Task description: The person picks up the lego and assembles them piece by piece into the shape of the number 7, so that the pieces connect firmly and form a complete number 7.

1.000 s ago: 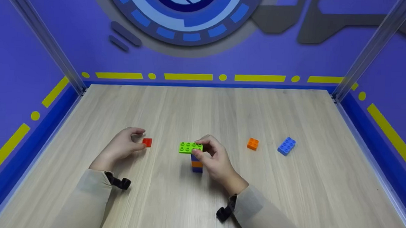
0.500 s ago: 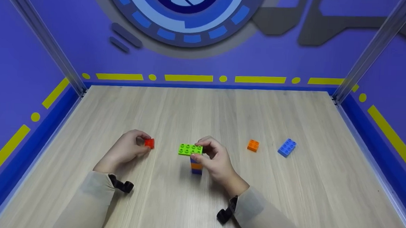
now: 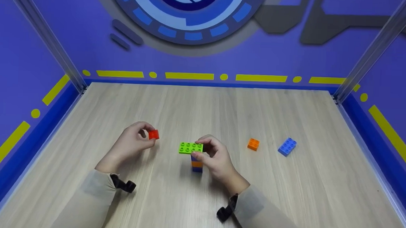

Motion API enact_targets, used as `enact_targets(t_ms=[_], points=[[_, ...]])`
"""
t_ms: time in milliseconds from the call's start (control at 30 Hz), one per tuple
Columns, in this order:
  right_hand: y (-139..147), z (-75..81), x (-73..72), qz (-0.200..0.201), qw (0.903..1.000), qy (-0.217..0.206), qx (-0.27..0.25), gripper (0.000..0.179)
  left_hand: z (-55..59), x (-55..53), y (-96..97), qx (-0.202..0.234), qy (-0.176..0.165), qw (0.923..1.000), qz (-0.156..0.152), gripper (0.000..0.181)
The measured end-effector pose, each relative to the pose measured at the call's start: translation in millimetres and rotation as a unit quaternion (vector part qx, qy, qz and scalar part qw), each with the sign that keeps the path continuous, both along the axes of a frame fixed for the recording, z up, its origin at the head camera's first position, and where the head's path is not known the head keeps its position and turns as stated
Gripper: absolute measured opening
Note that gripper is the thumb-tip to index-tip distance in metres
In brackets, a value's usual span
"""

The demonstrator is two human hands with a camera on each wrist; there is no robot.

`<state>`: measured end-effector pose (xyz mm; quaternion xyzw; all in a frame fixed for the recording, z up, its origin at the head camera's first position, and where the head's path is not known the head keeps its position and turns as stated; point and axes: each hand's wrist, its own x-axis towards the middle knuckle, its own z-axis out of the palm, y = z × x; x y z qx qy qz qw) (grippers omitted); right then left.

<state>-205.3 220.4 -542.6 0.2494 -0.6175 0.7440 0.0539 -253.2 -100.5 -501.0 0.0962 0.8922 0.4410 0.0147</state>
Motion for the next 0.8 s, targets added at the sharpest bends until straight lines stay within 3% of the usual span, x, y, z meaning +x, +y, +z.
enact_targets(t_ms=[167, 367, 533, 800], points=[[1, -0.4, -0.5, -0.003, 0.9999, 0.011, 0.002, 0.028, 11.0, 6.5, 11.8, 0.03, 0.041, 0.9984, -0.024, 0.033], [2, -0.7, 0.5, -0.01, 0.9998, 0.011, 0.013, 0.028, 17.6, 15.4, 25.7, 0.054, 0.085, 0.9914, -0.083, 0.033], [2, 0.1, 0.1, -0.015, 0.9997, 0.009, 0.017, 0.028, 20.7, 21.5, 35.5, 0.066, 0.091, 0.9856, -0.126, 0.029], [2, 1.4, 0.9, -0.02, 0.9994, 0.001, 0.028, 0.029, 18.0, 27.6, 45.0, 0.088, 0.062, 0.9812, -0.16, 0.031]])
